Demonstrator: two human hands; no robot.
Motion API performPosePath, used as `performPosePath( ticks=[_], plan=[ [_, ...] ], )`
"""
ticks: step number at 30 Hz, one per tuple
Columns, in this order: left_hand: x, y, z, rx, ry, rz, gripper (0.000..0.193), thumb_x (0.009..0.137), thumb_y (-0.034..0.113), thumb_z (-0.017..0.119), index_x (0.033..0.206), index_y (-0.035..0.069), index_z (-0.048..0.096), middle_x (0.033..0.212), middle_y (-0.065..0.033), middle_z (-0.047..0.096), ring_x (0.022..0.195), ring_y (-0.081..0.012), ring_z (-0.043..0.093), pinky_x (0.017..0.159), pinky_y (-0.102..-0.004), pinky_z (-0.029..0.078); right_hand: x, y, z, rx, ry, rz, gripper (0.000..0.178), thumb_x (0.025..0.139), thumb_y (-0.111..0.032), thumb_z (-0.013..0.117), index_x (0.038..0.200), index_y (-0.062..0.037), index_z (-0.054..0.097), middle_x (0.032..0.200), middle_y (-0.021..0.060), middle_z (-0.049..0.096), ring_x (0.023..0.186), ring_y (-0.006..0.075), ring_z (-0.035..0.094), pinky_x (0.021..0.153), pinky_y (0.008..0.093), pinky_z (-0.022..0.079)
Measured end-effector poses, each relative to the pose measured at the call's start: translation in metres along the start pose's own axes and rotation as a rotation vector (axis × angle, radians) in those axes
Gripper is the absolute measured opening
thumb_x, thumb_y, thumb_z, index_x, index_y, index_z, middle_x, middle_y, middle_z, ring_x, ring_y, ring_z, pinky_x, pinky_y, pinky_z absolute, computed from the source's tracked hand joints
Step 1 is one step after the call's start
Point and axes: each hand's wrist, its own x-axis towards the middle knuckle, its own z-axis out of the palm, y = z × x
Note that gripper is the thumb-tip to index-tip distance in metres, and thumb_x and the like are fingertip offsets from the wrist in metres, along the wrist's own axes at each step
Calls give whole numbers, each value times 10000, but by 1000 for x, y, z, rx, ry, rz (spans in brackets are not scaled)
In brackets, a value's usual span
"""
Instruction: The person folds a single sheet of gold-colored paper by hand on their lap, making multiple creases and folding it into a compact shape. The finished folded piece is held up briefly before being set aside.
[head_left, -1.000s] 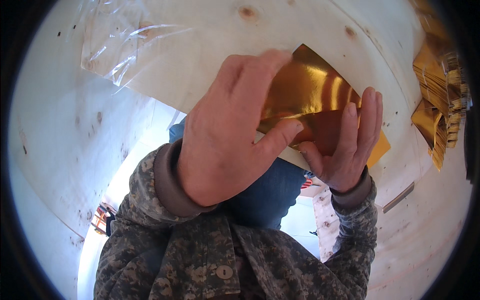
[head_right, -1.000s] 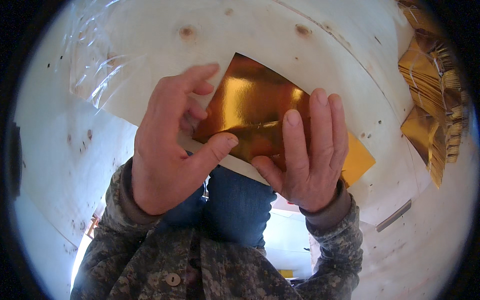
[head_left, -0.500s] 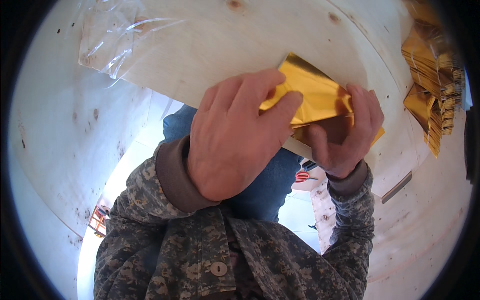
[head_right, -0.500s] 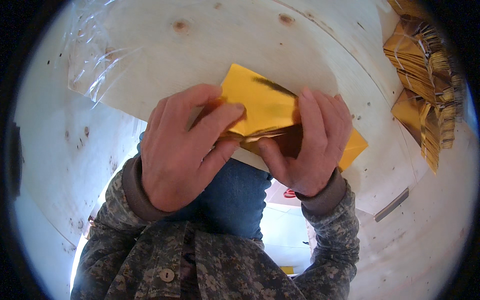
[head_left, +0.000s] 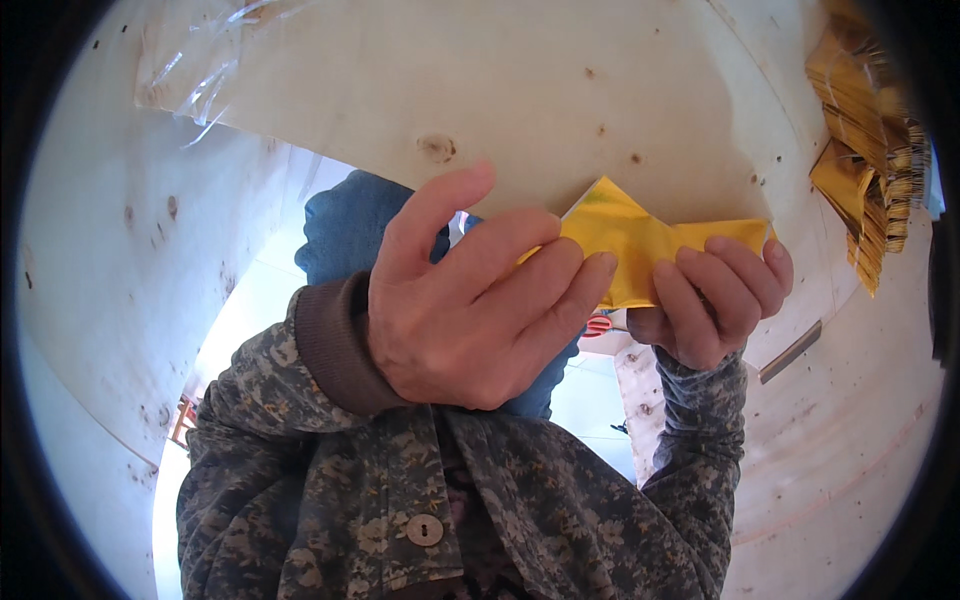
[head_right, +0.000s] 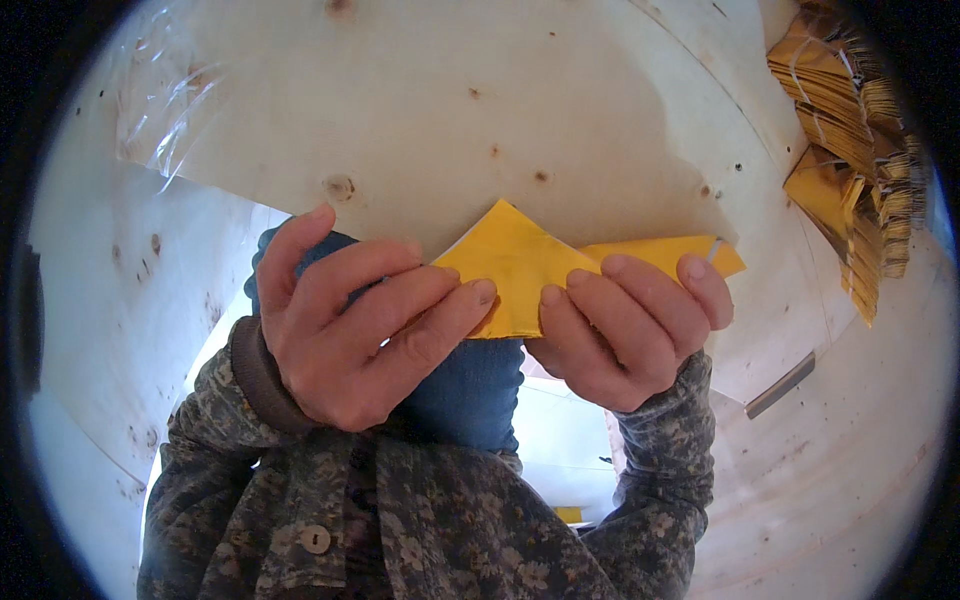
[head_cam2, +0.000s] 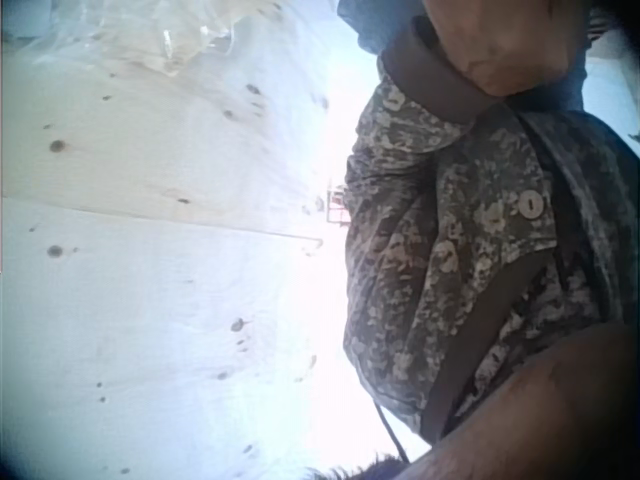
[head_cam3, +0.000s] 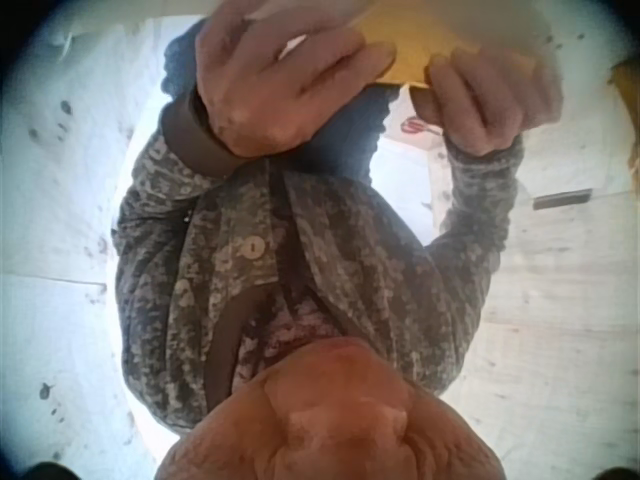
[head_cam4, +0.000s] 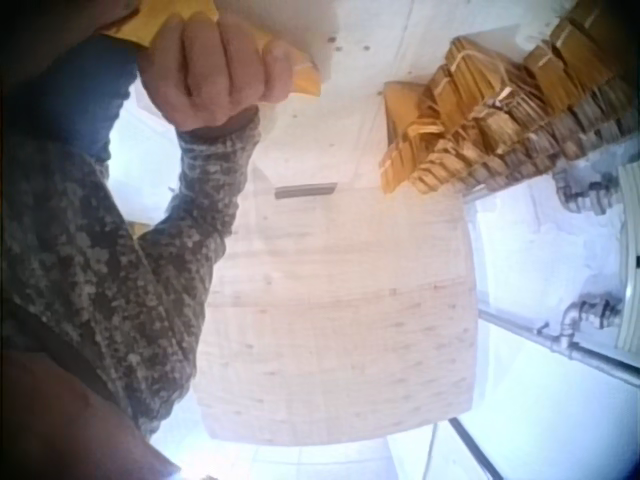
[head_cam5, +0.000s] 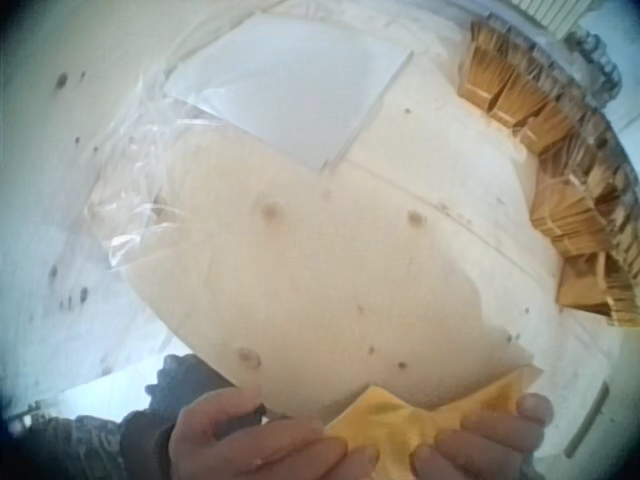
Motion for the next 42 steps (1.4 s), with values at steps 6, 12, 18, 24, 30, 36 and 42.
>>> performPosePath(
  ticks=[6, 12, 18, 24, 30, 36, 42],
  plan=[
    [-8, 5, 0, -48, -24, 1, 274, 806, 221, 758, 1074, 167, 782, 1017, 54, 679, 964, -158, 608, 1052, -445, 402, -3, -7, -5, -51, -15, -12, 220, 923, -426, 690, 1020, -250, 602, 1010, -72, 571, 1016, 127, 545, 1074, 421, 319],
    [0, -7, -13, -351, -167, -179, 487, 803, 338, 803, 1204, 81, 707, 1056, -51, 684, 937, -193, 639, 944, -383, 487, -3, -7, -5, -60, -17, -28, 216, 917, -442, 695, 1001, -258, 619, 1021, -76, 570, 1023, 127, 538, 1076, 433, 313],
    [12, -20, -16, -866, -308, -622, 480, 913, 135, 686, 1346, -14, 539, 1077, -126, 690, 963, -177, 669, 846, -310, 540, -6, -3, 2, -97, 85, -113, 234, 888, -464, 716, 970, -268, 618, 972, -92, 567, 995, 103, 536, 1057, 417, 331],
    [19, -9, -5, -1125, -409, -787, 586, 923, 18, 642, 1455, 10, 398, 1049, -88, 672, 903, -128, 664, 816, -272, 535, -4, 1, 4, -141, 134, -208, 225, 874, -444, 722, 950, -267, 605, 964, -107, 570, 977, 76, 540, 1035, 385, 349],
    [20, -5, 0, -1182, -291, -851, 696, 877, -40, 668, 1491, 37, 348, 1007, -46, 638, 888, -108, 656, 814, -249, 534, -3, -1, -2, -142, 74, -178, 218, 891, -441, 709, 973, -265, 611, 987, -110, 575, 997, 77, 539, 1040, 380, 355],
    [17, -4, 4, -1075, -277, -795, 699, 862, -43, 678, 1485, 47, 373, 971, -50, 655, 872, -119, 666, 817, -260, 542, -4, -3, -2, -125, 58, -147, 213, 895, -426, 712, 1004, -268, 620, 1022, -108, 568, 1039, 86, 523, 1044, 381, 358],
    [26, -11, -4, -720, -151, -632, 631, 867, -6, 698, 1448, 74, 466, 898, -35, 686, 831, -115, 674, 796, -266, 545, 4, 10, 18, -281, 321, -213, 339, 936, -458, 636, 1084, -164, 554, 1097, 43, 529, 1054, 249, 531, 1049, 433, 438]
  ],
)
